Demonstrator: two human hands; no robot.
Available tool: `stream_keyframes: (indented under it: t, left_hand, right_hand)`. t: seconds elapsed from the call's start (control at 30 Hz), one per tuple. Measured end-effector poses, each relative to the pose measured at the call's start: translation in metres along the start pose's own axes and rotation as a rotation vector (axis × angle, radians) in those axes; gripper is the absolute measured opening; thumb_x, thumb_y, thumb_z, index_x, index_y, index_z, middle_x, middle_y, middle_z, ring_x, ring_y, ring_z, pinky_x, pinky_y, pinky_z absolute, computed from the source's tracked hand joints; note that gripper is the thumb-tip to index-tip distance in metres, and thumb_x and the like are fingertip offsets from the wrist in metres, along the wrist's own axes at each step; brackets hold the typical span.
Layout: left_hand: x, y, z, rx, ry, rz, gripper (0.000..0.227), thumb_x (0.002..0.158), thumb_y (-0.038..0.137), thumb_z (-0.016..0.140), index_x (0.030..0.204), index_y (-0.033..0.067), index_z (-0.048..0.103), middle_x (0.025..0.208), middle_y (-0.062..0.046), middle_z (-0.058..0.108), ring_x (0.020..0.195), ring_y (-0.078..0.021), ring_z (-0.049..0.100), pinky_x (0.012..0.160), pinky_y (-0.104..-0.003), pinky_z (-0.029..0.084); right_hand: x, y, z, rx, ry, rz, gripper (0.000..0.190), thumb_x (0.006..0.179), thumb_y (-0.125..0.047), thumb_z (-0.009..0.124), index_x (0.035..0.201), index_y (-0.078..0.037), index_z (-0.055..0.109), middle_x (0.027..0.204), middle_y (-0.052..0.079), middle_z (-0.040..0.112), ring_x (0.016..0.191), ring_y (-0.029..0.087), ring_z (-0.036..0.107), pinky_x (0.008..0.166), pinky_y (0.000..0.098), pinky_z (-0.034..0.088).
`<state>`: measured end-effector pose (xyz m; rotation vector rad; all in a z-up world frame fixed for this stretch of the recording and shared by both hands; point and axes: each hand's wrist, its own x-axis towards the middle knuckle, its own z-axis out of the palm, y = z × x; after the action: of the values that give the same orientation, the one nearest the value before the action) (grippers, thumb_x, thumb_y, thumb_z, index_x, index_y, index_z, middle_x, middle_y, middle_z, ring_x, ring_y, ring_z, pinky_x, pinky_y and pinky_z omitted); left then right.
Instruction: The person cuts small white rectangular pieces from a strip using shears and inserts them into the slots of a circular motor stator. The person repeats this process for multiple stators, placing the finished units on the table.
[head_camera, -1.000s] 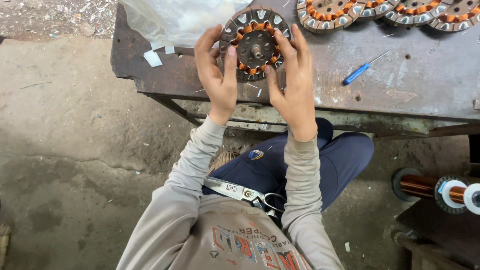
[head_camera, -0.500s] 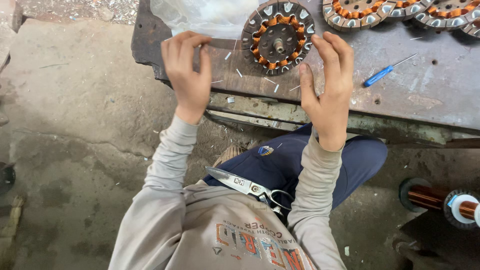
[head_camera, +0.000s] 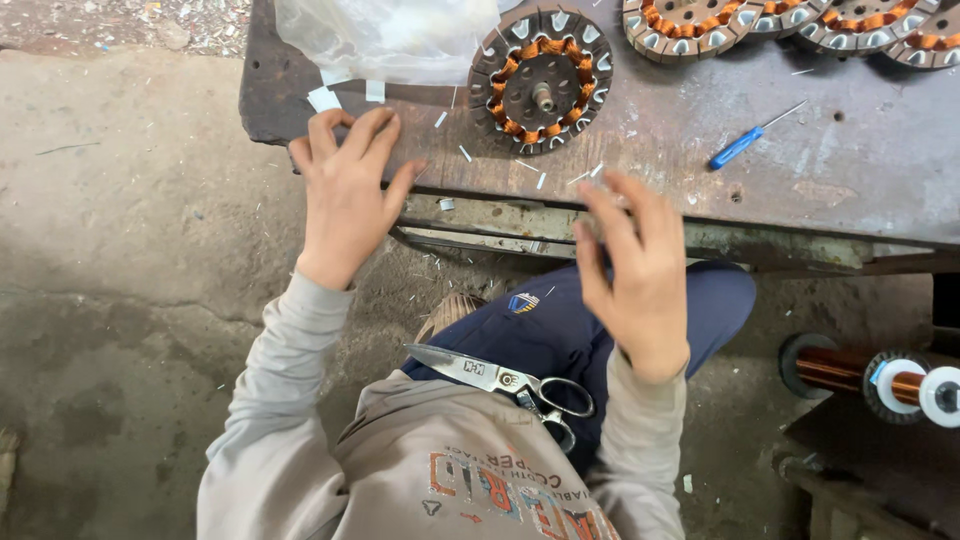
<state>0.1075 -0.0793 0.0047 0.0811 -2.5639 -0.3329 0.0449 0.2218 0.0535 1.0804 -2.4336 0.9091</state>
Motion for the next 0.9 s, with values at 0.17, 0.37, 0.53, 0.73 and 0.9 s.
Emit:
stream_keyframes:
  t: [0.17,0.37,0.53,0.73,0.9]
  left_hand:
    - [-0.017,-0.012,0.0,-0.056,0.009,-0.056,0.04,0.102,0.03,0.077,0.131,0.0033,0.069,0.139,-0.007,0.064,0.126,-0.0326,0.047,0.105,-0.049,0.034]
    - [0.004,-0.021,0.021,0.073,-0.013,0.016,0.045,0.111,0.034,0.068,0.137,-0.0015,0.065,0.146,-0.013,0.06,0.131,-0.0334,0.045,0.107,-0.051,0.029]
    - [-0.002,-0.016,0.027,0.103,-0.054,0.054,0.038,0.108,0.03,0.064,0.137,0.0046,0.067,0.137,-0.009,0.068,0.131,-0.0287,0.046,0.111,-0.049,0.026]
    - [-0.025,-0.011,0.005,-0.006,-0.139,0.126,0.034,0.099,0.016,0.081,0.13,0.0059,0.072,0.113,-0.007,0.068,0.121,-0.0255,0.053,0.109,-0.04,0.038]
    - [-0.027,-0.004,0.001,-0.071,-0.075,0.192,0.027,0.1,-0.004,0.077,0.123,0.0098,0.076,0.104,-0.004,0.065,0.106,-0.0208,0.061,0.095,-0.03,0.045]
  right_hand:
    - [-0.098,-0.02,0.034,0.198,-0.083,0.253,0.018,0.089,0.001,0.072,0.108,0.0,0.071,0.113,0.013,0.069,0.101,0.032,0.068,0.089,0.0398,0.055]
    - [-0.186,-0.05,0.052,0.06,-0.081,0.292,0.02,0.082,-0.003,0.074,0.102,-0.002,0.072,0.118,0.015,0.067,0.11,0.035,0.063,0.097,0.0471,0.049]
    - [-0.213,-0.058,0.026,0.053,-0.287,0.377,0.035,0.079,-0.001,0.074,0.114,-0.002,0.069,0.122,0.014,0.065,0.112,0.035,0.06,0.098,0.0461,0.047]
    - [-0.208,-0.053,0.008,0.028,-0.417,0.431,0.05,0.074,0.003,0.063,0.124,0.003,0.064,0.125,0.018,0.062,0.114,0.035,0.057,0.099,0.0436,0.046]
    - [-0.178,-0.033,0.009,-0.019,-0.493,0.382,0.034,0.078,-0.007,0.067,0.11,0.004,0.065,0.104,0.014,0.063,0.098,0.031,0.058,0.083,0.041,0.044]
